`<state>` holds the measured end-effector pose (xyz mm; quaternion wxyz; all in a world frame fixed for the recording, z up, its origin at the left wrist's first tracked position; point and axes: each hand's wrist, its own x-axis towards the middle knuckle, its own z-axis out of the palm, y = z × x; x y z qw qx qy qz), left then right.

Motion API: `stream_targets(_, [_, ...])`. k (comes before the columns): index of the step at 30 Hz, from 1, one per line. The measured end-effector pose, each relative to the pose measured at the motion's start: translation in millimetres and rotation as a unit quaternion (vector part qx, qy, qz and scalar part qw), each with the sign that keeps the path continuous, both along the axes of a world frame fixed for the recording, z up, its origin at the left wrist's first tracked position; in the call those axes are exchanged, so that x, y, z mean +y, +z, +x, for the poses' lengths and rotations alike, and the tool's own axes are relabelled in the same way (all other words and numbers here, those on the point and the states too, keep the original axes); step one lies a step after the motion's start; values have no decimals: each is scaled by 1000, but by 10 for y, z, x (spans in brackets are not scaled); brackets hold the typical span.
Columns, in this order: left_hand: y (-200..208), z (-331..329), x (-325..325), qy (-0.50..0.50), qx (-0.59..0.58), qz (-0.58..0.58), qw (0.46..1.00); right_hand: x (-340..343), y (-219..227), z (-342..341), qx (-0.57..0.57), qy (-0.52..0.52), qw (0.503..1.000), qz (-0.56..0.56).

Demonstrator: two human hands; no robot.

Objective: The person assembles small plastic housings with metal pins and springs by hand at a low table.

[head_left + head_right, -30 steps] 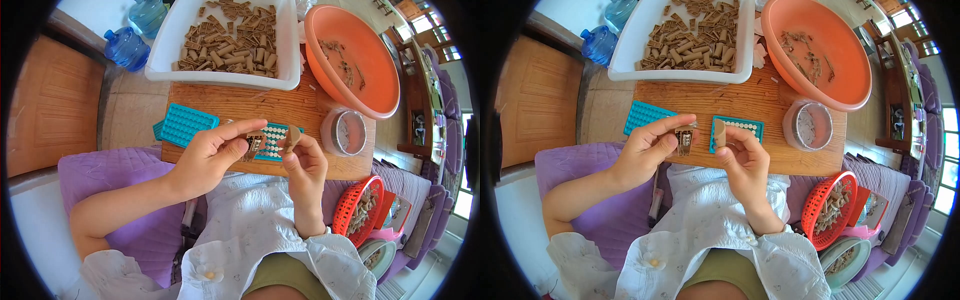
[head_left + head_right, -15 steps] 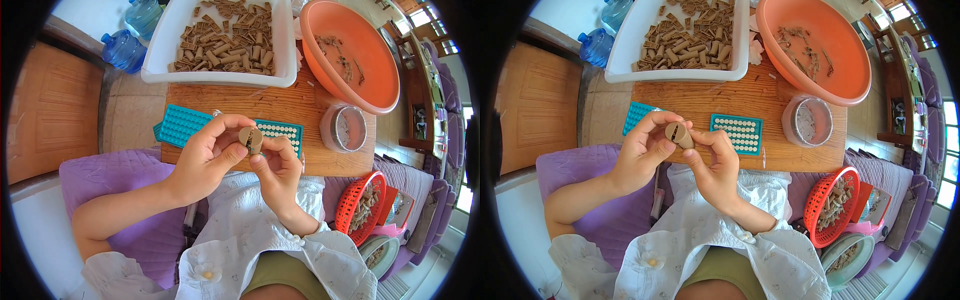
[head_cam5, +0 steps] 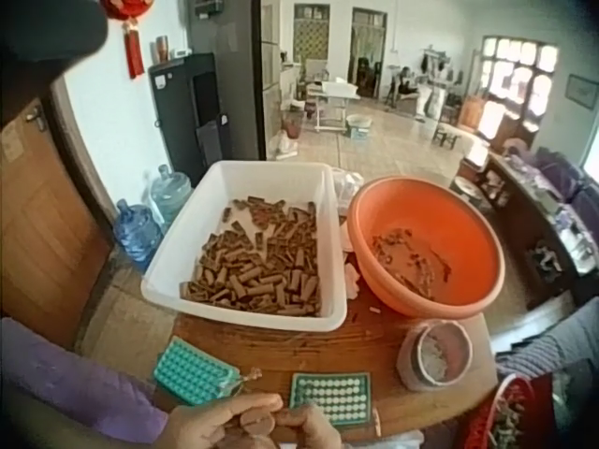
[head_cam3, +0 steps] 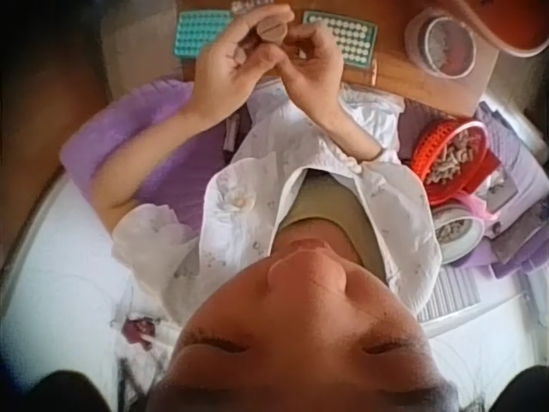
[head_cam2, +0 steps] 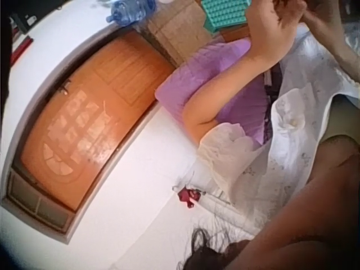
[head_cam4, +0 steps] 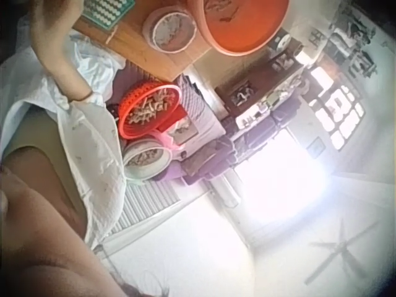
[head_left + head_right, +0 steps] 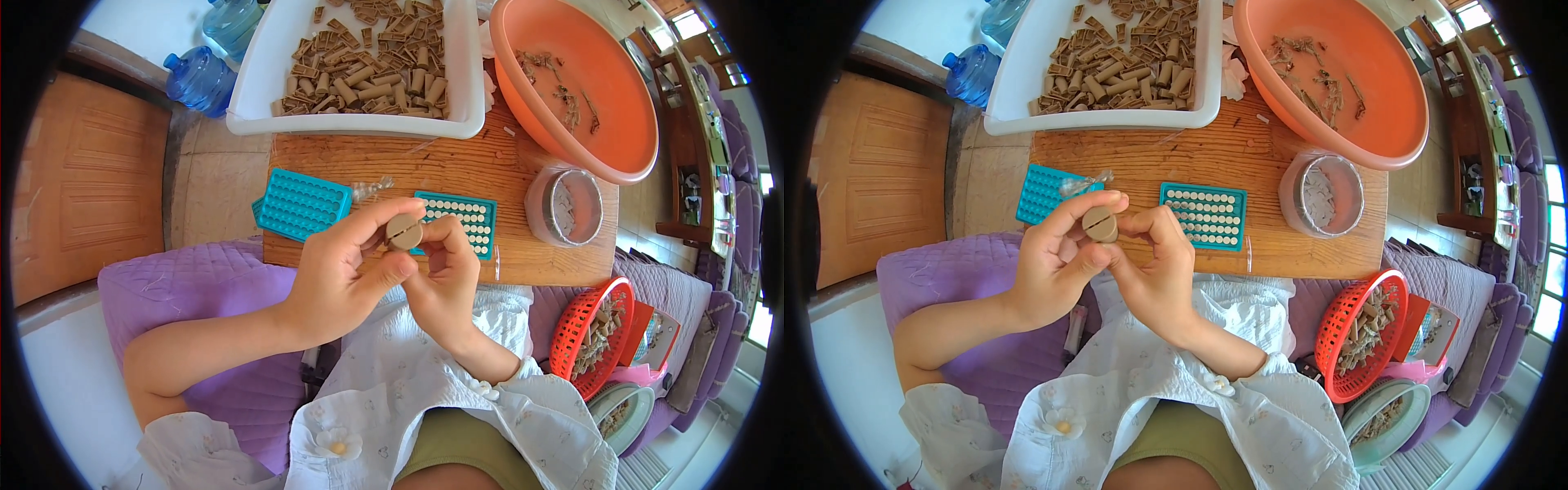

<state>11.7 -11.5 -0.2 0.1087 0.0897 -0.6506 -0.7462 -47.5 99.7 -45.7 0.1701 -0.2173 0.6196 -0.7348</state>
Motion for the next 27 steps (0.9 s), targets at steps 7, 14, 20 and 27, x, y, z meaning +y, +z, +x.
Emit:
stream_targets(7, [65, -18, -39, -14, 105, -377, 920, -45, -1, 89, 184, 92, 979, 0])
stream_targets(14, [62, -22, 20, -46, 119, -359, 925, -97, -106, 260, 130, 46, 987, -76])
stream_targets(20, [-24, 31, 11, -7, -15, -219, 976, -11, -112, -4, 86, 169, 982, 13])
stream_targets(27, [-91, 60, -64, -27, -55, -138, 988, 731, -28, -937, -70, 403, 911, 49])
